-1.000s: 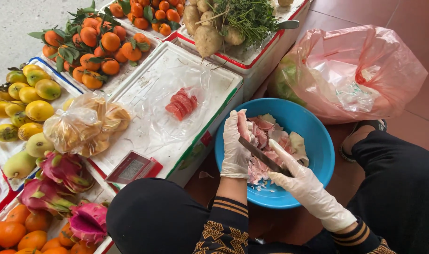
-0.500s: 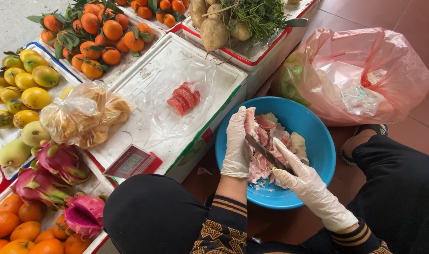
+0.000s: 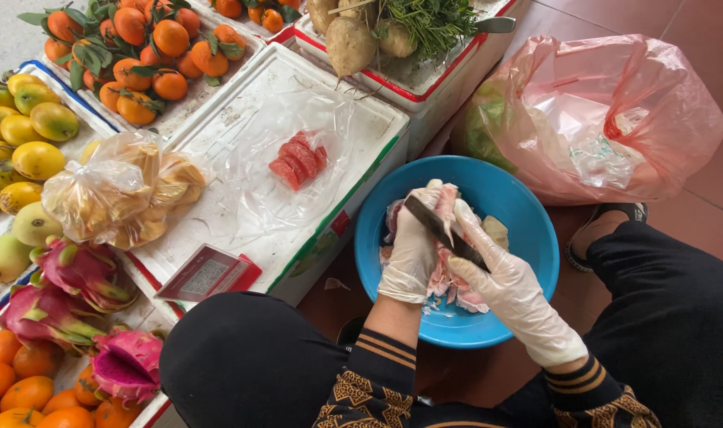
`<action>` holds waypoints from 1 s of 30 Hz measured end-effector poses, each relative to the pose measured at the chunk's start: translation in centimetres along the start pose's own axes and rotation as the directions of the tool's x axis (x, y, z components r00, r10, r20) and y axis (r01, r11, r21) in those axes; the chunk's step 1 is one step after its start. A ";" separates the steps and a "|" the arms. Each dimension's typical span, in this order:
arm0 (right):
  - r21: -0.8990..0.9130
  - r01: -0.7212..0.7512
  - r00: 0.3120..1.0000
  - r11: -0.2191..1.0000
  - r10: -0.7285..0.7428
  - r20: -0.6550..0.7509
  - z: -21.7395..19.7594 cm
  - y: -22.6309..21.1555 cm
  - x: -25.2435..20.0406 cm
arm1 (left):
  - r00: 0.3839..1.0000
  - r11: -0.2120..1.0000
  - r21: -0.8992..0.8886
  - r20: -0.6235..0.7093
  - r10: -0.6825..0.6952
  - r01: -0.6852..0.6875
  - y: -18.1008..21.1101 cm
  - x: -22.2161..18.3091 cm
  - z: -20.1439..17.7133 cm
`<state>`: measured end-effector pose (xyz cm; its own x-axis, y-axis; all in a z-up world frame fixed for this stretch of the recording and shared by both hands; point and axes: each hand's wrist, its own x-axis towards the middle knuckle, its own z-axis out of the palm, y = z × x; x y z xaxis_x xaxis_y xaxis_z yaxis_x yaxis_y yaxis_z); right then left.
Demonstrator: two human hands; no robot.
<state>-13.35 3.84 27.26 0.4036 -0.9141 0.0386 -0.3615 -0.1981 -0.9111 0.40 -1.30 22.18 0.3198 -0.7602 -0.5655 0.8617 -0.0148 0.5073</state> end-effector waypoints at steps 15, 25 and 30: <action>0.637 -0.323 0.936 0.700 0.334 0.109 -2.4 2.6 2.0 | 0.923 0.984 0.142 0.354 -0.152 0.108 0.3 -1.5 0.2; 0.698 -0.191 0.980 0.691 0.169 0.101 -4.2 -1.9 2.3 | 0.784 0.981 0.192 0.608 -0.125 0.008 1.5 -2.8 -1.0; 0.693 -0.253 0.961 0.675 0.257 0.100 -4.8 -1.7 2.8 | 0.775 0.988 0.099 0.613 -0.156 0.121 1.1 -1.9 -0.7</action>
<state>-15.64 -0.03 30.91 0.3794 -0.8940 -0.2383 0.2366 0.3427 -0.9091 1.00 0.56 23.40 -0.1282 -0.9846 -0.1186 0.8507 -0.1707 0.4972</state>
